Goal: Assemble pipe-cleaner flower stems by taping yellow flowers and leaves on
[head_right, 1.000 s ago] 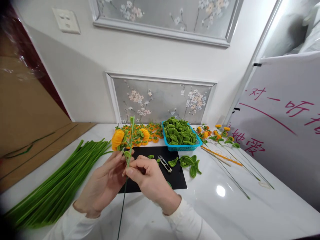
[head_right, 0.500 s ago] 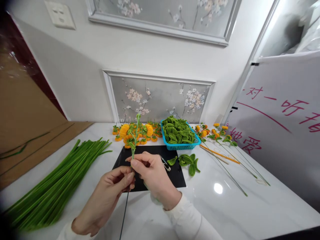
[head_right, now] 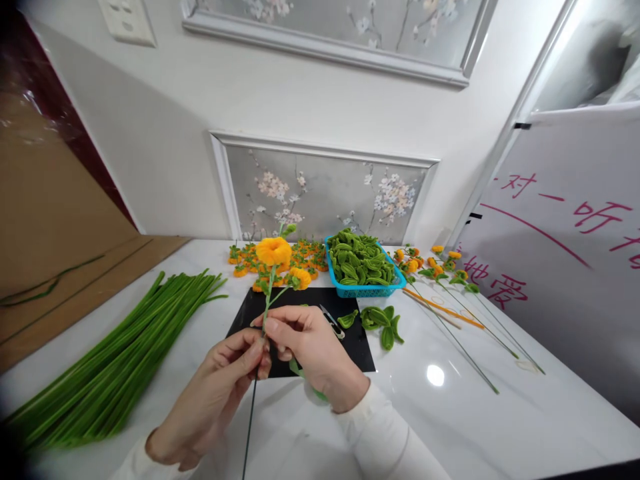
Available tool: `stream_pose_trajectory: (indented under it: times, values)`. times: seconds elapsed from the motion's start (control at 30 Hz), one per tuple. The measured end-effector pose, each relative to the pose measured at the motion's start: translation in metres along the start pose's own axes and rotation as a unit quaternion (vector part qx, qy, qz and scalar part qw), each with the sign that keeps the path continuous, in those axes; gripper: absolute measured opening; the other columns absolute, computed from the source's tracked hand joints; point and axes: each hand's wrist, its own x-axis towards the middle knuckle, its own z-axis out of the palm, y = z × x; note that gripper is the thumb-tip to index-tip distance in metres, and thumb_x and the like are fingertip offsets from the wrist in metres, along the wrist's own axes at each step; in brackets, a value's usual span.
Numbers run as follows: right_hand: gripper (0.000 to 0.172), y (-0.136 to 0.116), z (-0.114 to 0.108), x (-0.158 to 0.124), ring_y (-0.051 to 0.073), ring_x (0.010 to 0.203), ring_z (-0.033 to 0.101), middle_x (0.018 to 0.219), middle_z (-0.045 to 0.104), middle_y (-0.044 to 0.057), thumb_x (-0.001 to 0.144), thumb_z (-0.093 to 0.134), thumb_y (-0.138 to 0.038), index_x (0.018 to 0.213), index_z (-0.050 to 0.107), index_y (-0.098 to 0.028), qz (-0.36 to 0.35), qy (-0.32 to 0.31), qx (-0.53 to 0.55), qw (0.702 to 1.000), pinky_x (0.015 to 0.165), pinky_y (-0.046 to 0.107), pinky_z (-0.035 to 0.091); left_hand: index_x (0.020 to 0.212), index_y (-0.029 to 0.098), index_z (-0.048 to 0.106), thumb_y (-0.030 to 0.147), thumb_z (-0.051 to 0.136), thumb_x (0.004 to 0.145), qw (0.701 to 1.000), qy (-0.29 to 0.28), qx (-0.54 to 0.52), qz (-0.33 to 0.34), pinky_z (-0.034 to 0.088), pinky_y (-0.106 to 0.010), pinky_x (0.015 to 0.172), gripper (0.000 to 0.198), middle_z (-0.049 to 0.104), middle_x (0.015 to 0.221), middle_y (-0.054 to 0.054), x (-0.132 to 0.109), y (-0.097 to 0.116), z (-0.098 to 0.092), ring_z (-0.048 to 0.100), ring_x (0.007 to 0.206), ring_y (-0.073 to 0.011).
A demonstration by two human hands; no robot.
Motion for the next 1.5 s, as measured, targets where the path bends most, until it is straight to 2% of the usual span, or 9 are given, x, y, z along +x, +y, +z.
stream_pose_trajectory:
  times: [0.33,0.67,0.87,1.1,1.27,1.37,1.5]
  values:
    - [0.019,0.000,-0.001,0.000,0.004,0.044,0.029,0.049,0.046,-0.006,0.078,0.068,-0.032,0.082,0.070,-0.013,-0.008,-0.004,0.001,1.000,0.043,0.022,0.017,0.065,0.016,0.062,0.025,0.064,0.081,1.000,-0.001,-0.022,-0.009,0.036,-0.022,0.059,0.018,0.054,0.063,0.000,-0.003,0.003,0.002,0.043,0.060,-0.0114]
    - [0.021,0.000,0.001,0.001,0.005,0.046,0.036,0.056,0.056,-0.002,0.074,0.070,-0.035,0.077,0.069,-0.014,-0.004,0.005,0.004,1.000,0.044,0.022,0.021,0.065,0.017,0.060,0.028,0.062,0.083,0.999,-0.017,-0.049,-0.011,0.035,-0.021,0.058,0.021,0.053,0.060,0.000,-0.005,0.001,0.002,0.041,0.059,-0.0110]
    - [0.022,-0.002,0.004,0.000,0.005,0.045,0.035,0.056,0.056,-0.002,0.074,0.070,-0.035,0.077,0.069,-0.014,-0.005,0.006,0.002,1.000,0.044,0.022,0.020,0.065,0.016,0.061,0.028,0.062,0.083,0.997,-0.018,-0.071,-0.017,0.035,-0.020,0.056,0.021,0.053,0.061,0.000,-0.004,0.000,0.002,0.041,0.057,-0.0104]
    - [0.020,-0.001,0.003,0.001,0.005,0.047,0.035,0.057,0.050,-0.004,0.072,0.072,-0.033,0.075,0.067,-0.014,-0.016,0.031,-0.025,0.999,0.044,0.021,0.024,0.067,0.014,0.059,0.027,0.059,0.086,0.989,-0.047,-0.135,-0.037,0.034,-0.019,0.050,0.023,0.049,0.059,0.001,-0.005,0.000,0.003,0.039,0.051,-0.0077]
    - [0.020,-0.002,0.004,0.000,0.007,0.052,0.039,0.063,0.050,-0.002,0.076,0.067,-0.033,0.068,0.064,-0.015,-0.081,0.076,-0.138,0.984,0.047,0.022,0.030,0.071,0.015,0.059,0.031,0.055,0.088,0.994,-0.014,-0.104,-0.039,0.035,-0.018,0.048,0.024,0.049,0.062,0.001,-0.006,0.001,0.010,0.039,0.052,-0.0076]
    - [0.019,-0.002,0.006,0.000,0.008,0.053,0.042,0.063,0.049,-0.002,0.078,0.064,-0.031,0.067,0.063,-0.016,-0.102,0.088,-0.179,0.975,0.050,0.023,0.034,0.076,0.016,0.058,0.035,0.057,0.087,0.994,0.026,-0.098,-0.037,0.027,-0.014,0.040,0.022,0.046,0.064,0.003,-0.003,0.002,0.013,0.034,0.051,-0.0059]
    - [0.017,0.000,0.011,0.002,0.009,0.056,0.043,0.063,0.048,-0.002,0.077,0.062,-0.028,0.065,0.065,-0.016,-0.107,0.092,-0.220,0.965,0.053,0.023,0.035,0.082,0.018,0.056,0.034,0.062,0.083,0.993,0.051,-0.107,-0.011,0.018,-0.011,0.035,0.017,0.038,0.057,0.007,0.002,0.002,0.012,0.024,0.044,-0.0033]
